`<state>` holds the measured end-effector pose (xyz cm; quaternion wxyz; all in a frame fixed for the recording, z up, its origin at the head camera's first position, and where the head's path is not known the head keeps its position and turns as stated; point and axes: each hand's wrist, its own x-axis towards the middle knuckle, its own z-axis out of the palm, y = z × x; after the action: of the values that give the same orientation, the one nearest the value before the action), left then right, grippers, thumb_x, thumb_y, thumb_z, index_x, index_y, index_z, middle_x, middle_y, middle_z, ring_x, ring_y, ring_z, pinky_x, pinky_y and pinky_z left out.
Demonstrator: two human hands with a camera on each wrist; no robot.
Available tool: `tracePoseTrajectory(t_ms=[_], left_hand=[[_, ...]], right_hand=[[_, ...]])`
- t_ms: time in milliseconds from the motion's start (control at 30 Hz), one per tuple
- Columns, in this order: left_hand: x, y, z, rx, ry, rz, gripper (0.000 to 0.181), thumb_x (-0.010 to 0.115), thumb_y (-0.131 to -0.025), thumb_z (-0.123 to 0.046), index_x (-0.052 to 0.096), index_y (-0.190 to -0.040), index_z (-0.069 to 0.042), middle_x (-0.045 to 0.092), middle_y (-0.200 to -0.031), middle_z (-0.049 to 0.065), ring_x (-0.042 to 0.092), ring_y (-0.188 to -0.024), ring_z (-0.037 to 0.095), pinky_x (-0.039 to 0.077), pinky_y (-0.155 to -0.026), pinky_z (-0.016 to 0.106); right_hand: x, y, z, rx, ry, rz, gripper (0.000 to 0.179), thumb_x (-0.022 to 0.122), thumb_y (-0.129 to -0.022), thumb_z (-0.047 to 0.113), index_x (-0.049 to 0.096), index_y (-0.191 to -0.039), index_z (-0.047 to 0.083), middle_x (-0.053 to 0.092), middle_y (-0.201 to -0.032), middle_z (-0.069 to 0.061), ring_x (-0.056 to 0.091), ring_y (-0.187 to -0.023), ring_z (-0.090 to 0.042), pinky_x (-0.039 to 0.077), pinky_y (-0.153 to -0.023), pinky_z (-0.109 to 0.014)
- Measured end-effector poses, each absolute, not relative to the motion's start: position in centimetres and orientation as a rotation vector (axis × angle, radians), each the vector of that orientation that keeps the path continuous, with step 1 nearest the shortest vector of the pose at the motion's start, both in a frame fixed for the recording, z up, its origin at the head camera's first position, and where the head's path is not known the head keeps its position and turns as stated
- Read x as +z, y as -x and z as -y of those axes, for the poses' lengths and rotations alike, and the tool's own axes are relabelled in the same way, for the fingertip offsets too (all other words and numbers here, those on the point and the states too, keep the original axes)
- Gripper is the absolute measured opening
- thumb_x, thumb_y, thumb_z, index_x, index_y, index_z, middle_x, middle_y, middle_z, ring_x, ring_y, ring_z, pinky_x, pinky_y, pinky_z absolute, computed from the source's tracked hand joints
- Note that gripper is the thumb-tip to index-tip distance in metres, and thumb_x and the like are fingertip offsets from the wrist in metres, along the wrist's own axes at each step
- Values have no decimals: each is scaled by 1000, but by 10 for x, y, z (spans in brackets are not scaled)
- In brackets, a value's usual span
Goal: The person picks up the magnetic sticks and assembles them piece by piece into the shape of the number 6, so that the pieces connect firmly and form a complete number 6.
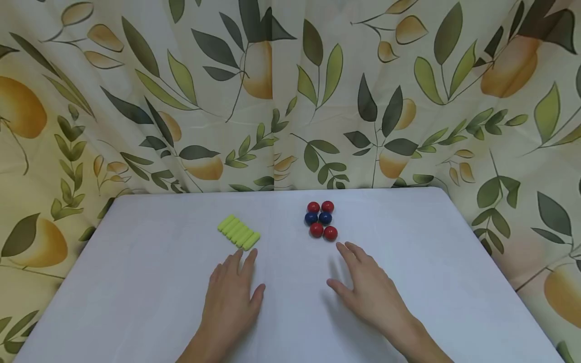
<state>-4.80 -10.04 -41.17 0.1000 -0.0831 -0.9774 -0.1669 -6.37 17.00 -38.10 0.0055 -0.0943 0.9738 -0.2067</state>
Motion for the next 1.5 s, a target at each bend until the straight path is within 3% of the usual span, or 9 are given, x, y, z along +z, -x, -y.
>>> tracePoseTrajectory(t_ms=[100,233,300,733,1033,1267,1500], left_hand=[[-411,52,102,-545,276,2828,56,82,-85,-18,64,-136,-6,64,-132,20,66,-114,38,53,-96,56],[-407,62,103,-619,286,2814,49,83,-83,-14,68,-129,-8,68,-117,13,68,-91,32,55,-76,48],[-404,67,104,-668,277,2831,46,83,-83,-11,68,-127,-8,69,-116,11,68,-91,31,55,-74,47],[-395,105,113,-936,144,2901,41,80,-86,-7,71,-126,-8,73,-112,13,69,-100,32,58,-79,46],[-397,130,115,-1029,152,2894,42,80,-83,-1,72,-124,-6,75,-107,14,69,-92,27,57,-79,42],[-399,143,116,-961,130,2953,44,79,-82,1,71,-125,-6,73,-110,17,67,-101,31,56,-84,45],[-406,150,117,-897,151,3001,46,79,-79,5,72,-124,-6,70,-107,16,63,-94,27,54,-82,42]], right_hand=[[-375,71,-171,-719,264,-3032,68,81,-90,28,55,-148,4,55,-149,-20,58,-133,-43,51,-100,-66],[-370,86,-174,-779,213,-3030,61,82,-89,24,60,-143,5,61,-142,-19,63,-124,-42,54,-98,-63],[-369,94,-176,-801,196,-3027,58,82,-89,23,62,-141,5,64,-138,-20,65,-119,-42,56,-94,-61],[-376,140,-181,-1069,141,-2889,32,76,-93,12,73,-125,6,72,-124,-17,70,-108,-34,63,-86,-46],[-387,166,-183,-1117,51,-2791,38,76,-93,13,70,-129,5,69,-128,-19,69,-109,-34,61,-88,-44],[-394,176,-183,-1121,32,-2727,39,76,-93,14,69,-130,5,68,-129,-20,69,-112,-35,61,-88,-43],[-399,178,-182,-1113,-21,-2704,38,77,-92,13,70,-129,7,66,-129,-22,67,-115,-37,60,-89,-44]])
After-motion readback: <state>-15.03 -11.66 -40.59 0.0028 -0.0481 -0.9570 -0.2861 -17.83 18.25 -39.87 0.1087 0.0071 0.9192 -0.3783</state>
